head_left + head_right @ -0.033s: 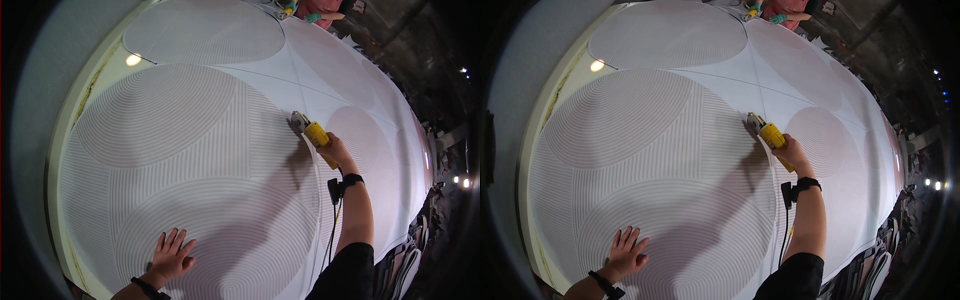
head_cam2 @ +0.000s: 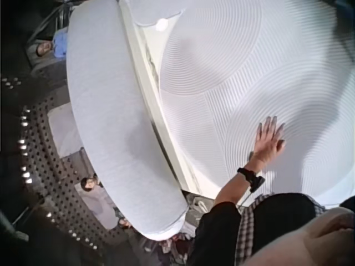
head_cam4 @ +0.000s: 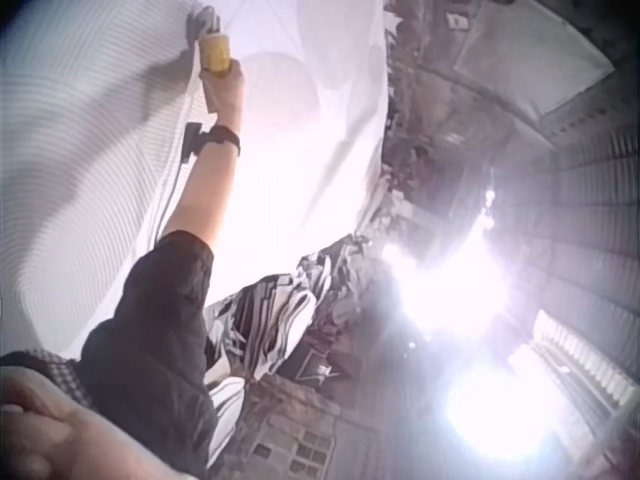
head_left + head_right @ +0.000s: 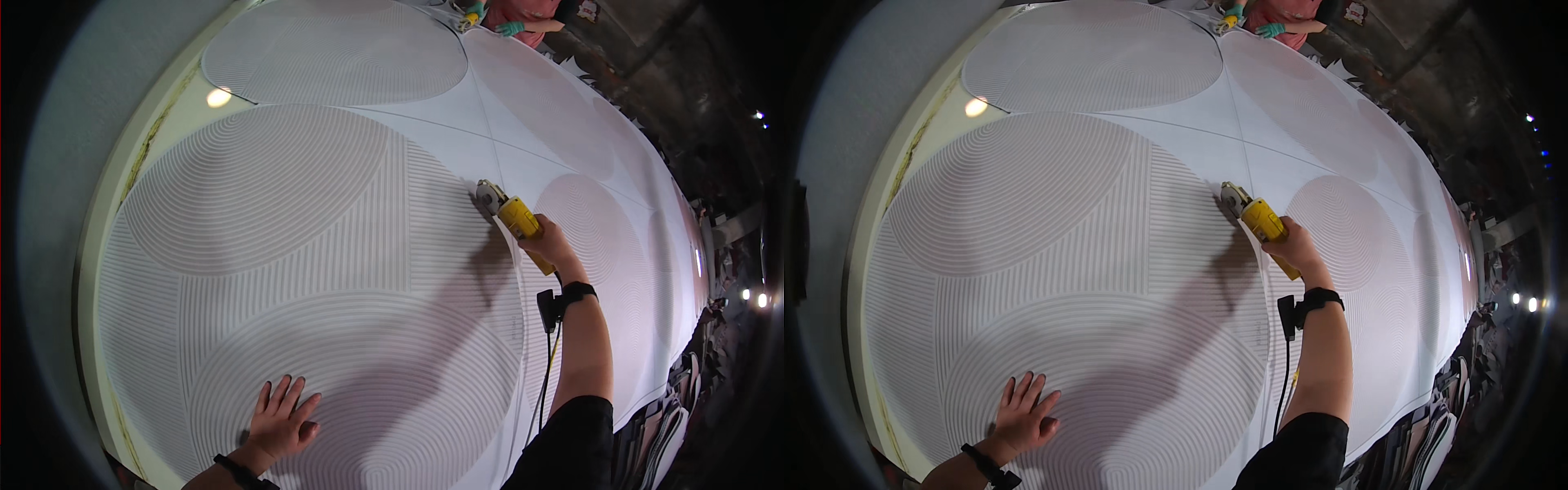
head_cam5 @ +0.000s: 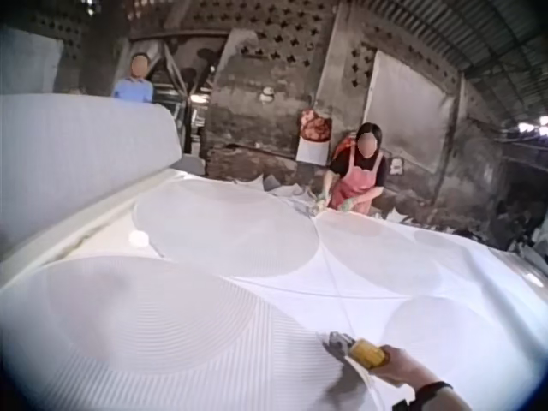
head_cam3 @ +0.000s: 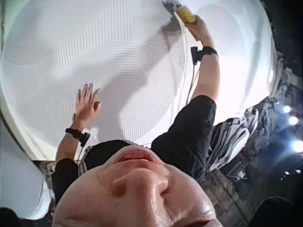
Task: Cutting circular patterns out of a large roll of patterned fabric using an electric rotary cutter on a large table.
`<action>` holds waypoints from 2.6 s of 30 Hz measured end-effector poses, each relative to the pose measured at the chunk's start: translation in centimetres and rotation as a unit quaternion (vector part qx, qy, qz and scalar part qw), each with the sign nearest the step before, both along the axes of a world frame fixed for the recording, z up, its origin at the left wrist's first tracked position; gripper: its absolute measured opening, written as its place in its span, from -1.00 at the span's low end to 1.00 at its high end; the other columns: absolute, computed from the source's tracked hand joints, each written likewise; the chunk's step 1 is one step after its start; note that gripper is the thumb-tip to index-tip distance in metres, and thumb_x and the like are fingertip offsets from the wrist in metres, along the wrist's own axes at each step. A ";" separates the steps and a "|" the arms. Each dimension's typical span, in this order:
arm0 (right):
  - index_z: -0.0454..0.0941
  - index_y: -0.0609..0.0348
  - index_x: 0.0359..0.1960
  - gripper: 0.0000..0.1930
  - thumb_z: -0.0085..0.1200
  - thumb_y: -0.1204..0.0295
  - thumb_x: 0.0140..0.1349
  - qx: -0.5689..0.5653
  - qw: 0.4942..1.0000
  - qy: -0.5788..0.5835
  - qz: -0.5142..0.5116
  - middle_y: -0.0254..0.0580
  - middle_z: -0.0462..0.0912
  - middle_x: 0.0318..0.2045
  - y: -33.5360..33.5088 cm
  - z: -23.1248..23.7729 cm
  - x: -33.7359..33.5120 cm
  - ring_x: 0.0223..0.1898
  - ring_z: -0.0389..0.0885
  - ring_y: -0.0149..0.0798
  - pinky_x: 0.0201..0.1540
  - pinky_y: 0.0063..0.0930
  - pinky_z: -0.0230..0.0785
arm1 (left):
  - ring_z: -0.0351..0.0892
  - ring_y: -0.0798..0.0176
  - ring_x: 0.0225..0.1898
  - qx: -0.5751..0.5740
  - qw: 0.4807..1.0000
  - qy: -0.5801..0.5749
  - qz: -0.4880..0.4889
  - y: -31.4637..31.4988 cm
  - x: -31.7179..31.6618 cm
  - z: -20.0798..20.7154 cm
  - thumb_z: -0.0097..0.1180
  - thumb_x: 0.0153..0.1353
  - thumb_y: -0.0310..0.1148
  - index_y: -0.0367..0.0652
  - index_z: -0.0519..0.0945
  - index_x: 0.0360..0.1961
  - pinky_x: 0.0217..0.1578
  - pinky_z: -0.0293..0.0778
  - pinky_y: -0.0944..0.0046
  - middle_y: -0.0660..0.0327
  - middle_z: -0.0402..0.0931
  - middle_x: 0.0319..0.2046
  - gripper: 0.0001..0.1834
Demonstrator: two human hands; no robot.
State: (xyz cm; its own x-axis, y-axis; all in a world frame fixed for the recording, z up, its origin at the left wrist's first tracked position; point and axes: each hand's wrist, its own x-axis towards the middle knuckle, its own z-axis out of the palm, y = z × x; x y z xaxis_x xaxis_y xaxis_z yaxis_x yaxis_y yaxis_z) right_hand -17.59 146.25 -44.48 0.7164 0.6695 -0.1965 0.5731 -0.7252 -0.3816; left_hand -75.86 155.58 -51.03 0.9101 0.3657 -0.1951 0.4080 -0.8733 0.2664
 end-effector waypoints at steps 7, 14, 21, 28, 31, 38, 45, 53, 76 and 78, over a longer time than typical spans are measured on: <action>0.41 0.21 0.02 -0.37 0.35 0.33 -0.16 -0.027 0.999 0.006 0.032 0.02 0.60 -0.18 4.7 0.8 0.2 -0.13 0.57 -0.07 -0.01 -0.33 0.37 | 0.10 0.04 0.29 0.040 0.999 -0.014 -0.007 0.2 0.0 0.3 0.07 0.01 0.08 0.24 0.49 0.05 0.20 0.06 -0.21 0.17 0.21 0.22 -0.46; 0.41 0.22 0.01 -0.39 0.31 0.34 -0.15 -0.005 0.999 -0.012 0.033 0.02 0.59 -0.19 9.4 0.7 0.0 -0.13 0.56 -0.07 -0.02 -0.36 0.36 | 0.05 0.04 0.31 0.020 1.000 -0.006 -0.016 0.5 0.5 0.9 0.02 0.07 0.07 0.17 0.53 0.01 0.22 0.01 -0.21 0.10 0.15 0.26 -0.51; 0.41 0.20 0.01 -0.36 0.26 0.30 -0.21 -0.008 0.997 -0.033 0.075 0.03 0.59 -0.20 14.6 0.3 0.9 -0.14 0.57 -0.08 -0.03 -0.37 0.36 | 0.11 -0.04 0.29 -0.066 0.996 -0.054 0.022 1.2 0.1 1.6 -0.14 0.22 -0.08 0.01 0.36 0.17 0.22 0.01 -0.16 0.00 0.14 0.27 -0.49; 0.41 0.12 0.02 -0.34 0.24 0.27 -0.25 -0.042 0.985 -0.110 0.125 -0.03 0.61 -0.20 19.8 1.3 -0.2 -0.16 0.58 -0.09 -0.03 -0.37 0.39 | 0.06 0.00 0.32 -0.048 0.997 -0.055 0.009 1.5 -0.3 1.6 -0.16 0.24 -0.03 0.02 0.32 0.22 0.28 -0.09 -0.07 0.05 0.11 0.29 -0.46; 0.40 0.10 0.04 -0.33 0.23 0.27 -0.25 -0.048 0.983 -0.122 0.132 -0.04 0.61 -0.19 22.0 1.2 -0.8 -0.15 0.59 -0.09 -0.04 -0.36 0.40 | 0.01 0.02 0.34 -0.045 0.998 -0.049 0.011 1.6 -0.5 1.8 -0.15 0.24 -0.02 0.04 0.27 0.25 0.30 -0.14 -0.05 0.07 0.08 0.31 -0.43; 0.39 0.07 0.04 -0.36 0.22 0.30 -0.21 -0.042 0.978 -0.157 0.131 -0.06 0.62 -0.19 25.7 0.5 -3.4 -0.15 0.59 -0.11 -0.05 -0.34 0.42 | -0.09 0.07 0.38 -0.038 0.997 -0.063 0.012 1.4 -0.8 1.6 -0.19 0.26 -0.02 0.07 0.25 0.27 0.33 -0.23 -0.02 0.10 0.01 0.34 -0.43; 0.39 0.06 0.02 -0.39 0.21 0.32 -0.20 -0.041 0.962 -0.217 0.163 -0.08 0.62 -0.23 29.2 1.3 -6.3 -0.17 0.59 -0.09 -0.10 -0.29 0.43 | -0.09 0.07 0.38 -0.040 0.996 -0.078 0.017 1.8 -1.0 1.8 -0.19 0.26 -0.03 0.03 0.27 0.25 0.33 -0.24 -0.03 0.11 0.01 0.34 -0.44; 0.37 0.06 0.04 -0.41 0.17 0.31 -0.15 0.015 0.954 -0.260 0.150 -0.06 0.58 -0.19 31.9 0.7 -9.6 -0.16 0.58 -0.04 -0.14 -0.23 0.43 | 0.02 0.08 0.33 0.013 0.997 -0.078 -0.007 2.8 -0.2 3.2 -0.09 0.18 0.05 0.13 0.49 0.07 0.28 -0.10 -0.11 0.12 0.08 0.30 -0.52; 0.27 0.25 0.03 -0.47 0.22 0.39 0.05 0.409 0.786 0.431 -0.172 -0.23 0.49 -0.27 -4.8 5.7 -39.6 -0.28 0.48 -0.39 -0.20 -0.47 0.39 | 0.37 -0.11 0.04 -0.137 0.923 -0.355 0.062 3.8 -1.6 -2.6 0.04 0.00 -0.50 -0.25 0.49 -0.31 0.07 0.31 -0.02 0.01 0.43 -0.08 -0.83; 0.25 0.23 0.07 -0.44 0.20 0.39 0.04 0.386 0.801 0.412 -0.201 -0.20 0.48 -0.23 -10.3 5.9 -42.4 -0.25 0.52 -0.35 -0.20 -0.45 0.43 | 0.38 -0.12 0.00 -0.135 0.919 -0.362 0.077 3.7 -1.2 -2.8 0.03 0.04 -0.50 -0.28 0.49 -0.34 0.03 0.33 -0.01 0.01 0.43 -0.09 -0.86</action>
State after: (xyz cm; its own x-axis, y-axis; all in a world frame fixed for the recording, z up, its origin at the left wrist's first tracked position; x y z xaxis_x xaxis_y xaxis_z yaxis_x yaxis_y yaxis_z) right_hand -59.99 135.99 -38.54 0.7446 0.5676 -0.3513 -0.3236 -0.1533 -0.9337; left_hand -77.02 159.23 -53.83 0.7787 0.5276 0.3396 0.1511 -0.6830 0.7147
